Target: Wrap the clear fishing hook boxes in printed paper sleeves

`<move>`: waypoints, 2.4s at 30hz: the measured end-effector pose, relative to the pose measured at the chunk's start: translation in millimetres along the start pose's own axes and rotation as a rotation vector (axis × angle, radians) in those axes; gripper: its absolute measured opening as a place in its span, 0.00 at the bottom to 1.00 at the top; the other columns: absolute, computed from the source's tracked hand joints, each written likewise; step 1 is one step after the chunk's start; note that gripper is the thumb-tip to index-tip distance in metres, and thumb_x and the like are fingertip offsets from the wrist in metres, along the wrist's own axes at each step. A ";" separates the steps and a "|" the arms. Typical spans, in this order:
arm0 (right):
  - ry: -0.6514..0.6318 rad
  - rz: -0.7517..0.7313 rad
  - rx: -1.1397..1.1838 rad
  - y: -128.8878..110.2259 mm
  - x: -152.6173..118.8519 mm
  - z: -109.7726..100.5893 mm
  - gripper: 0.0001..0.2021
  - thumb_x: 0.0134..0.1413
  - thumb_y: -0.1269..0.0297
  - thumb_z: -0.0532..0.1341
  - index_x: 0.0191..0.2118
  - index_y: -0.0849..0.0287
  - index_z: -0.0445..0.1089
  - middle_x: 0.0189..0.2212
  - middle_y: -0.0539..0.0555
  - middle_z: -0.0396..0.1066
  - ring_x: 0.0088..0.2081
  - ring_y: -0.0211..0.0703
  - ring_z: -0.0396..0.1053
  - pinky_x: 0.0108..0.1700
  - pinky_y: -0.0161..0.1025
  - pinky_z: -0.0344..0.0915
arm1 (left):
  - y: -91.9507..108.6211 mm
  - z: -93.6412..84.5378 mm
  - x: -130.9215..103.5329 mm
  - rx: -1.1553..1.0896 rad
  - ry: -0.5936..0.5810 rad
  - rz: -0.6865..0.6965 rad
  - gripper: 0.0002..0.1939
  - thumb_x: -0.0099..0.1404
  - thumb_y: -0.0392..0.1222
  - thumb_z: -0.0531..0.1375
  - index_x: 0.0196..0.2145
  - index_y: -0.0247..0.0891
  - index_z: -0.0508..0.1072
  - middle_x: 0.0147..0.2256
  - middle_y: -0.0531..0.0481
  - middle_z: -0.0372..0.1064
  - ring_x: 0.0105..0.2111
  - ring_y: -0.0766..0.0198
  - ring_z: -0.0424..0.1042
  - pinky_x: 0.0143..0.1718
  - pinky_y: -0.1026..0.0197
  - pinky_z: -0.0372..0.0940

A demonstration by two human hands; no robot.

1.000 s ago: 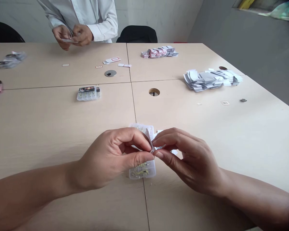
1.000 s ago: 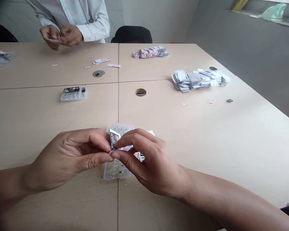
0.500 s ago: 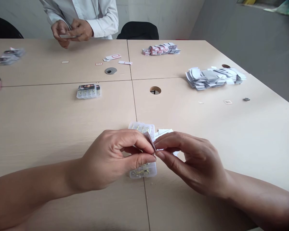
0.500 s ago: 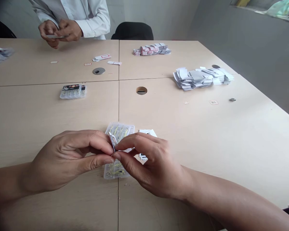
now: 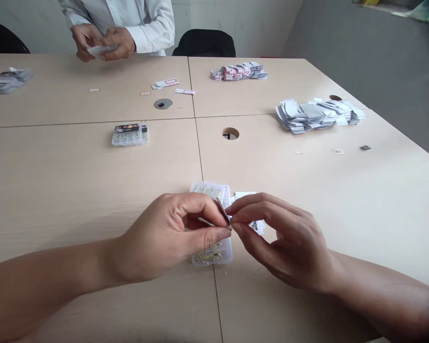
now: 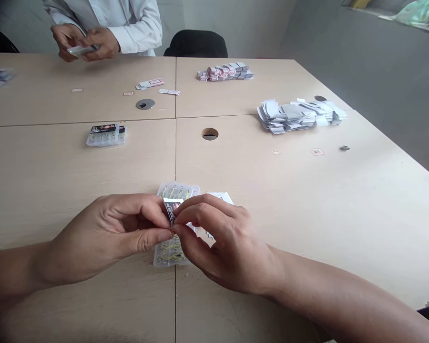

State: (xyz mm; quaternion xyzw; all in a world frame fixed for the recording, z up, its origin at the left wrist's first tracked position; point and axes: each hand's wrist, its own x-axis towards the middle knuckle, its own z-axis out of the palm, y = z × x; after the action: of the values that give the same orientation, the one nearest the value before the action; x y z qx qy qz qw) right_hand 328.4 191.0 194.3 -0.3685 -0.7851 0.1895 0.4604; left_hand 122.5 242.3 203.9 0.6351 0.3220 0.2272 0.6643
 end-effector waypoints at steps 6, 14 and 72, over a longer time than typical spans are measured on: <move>0.037 0.006 -0.013 0.3 0.9 0.0 0.05 0.56 0.80 0.63 0.34 0.64 0.71 0.34 0.58 0.78 0.36 0.33 0.77 0.43 0.27 0.72 | -0.1 2.1 1.8 -0.119 -0.034 -0.002 0.08 0.64 0.31 0.65 0.27 0.37 0.74 0.29 0.55 0.71 0.31 0.71 0.69 0.33 0.71 0.67; 0.038 -0.029 -0.056 -0.3 0.3 2.5 0.07 0.58 0.78 0.63 0.37 0.59 0.70 0.36 0.56 0.79 0.38 0.39 0.79 0.39 0.34 0.76 | 1.1 1.8 2.1 -0.241 -0.086 -0.097 0.06 0.65 0.39 0.69 0.33 0.35 0.77 0.32 0.53 0.72 0.34 0.69 0.70 0.37 0.69 0.68; -0.004 0.100 0.108 2.6 -2.1 -3.6 0.09 0.61 0.78 0.63 0.43 0.57 0.72 0.36 0.51 0.67 0.39 0.36 0.70 0.39 0.32 0.72 | 3.0 -3.6 6.8 -0.598 -0.277 -0.249 0.11 0.70 0.37 0.60 0.31 0.36 0.78 0.30 0.51 0.71 0.32 0.65 0.72 0.35 0.69 0.70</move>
State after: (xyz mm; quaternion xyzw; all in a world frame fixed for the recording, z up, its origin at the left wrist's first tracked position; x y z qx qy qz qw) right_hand 333.2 191.0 193.2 -0.3814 -0.7552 0.2552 0.4681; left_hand 125.0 249.9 206.0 0.3931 0.2231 0.1402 0.8810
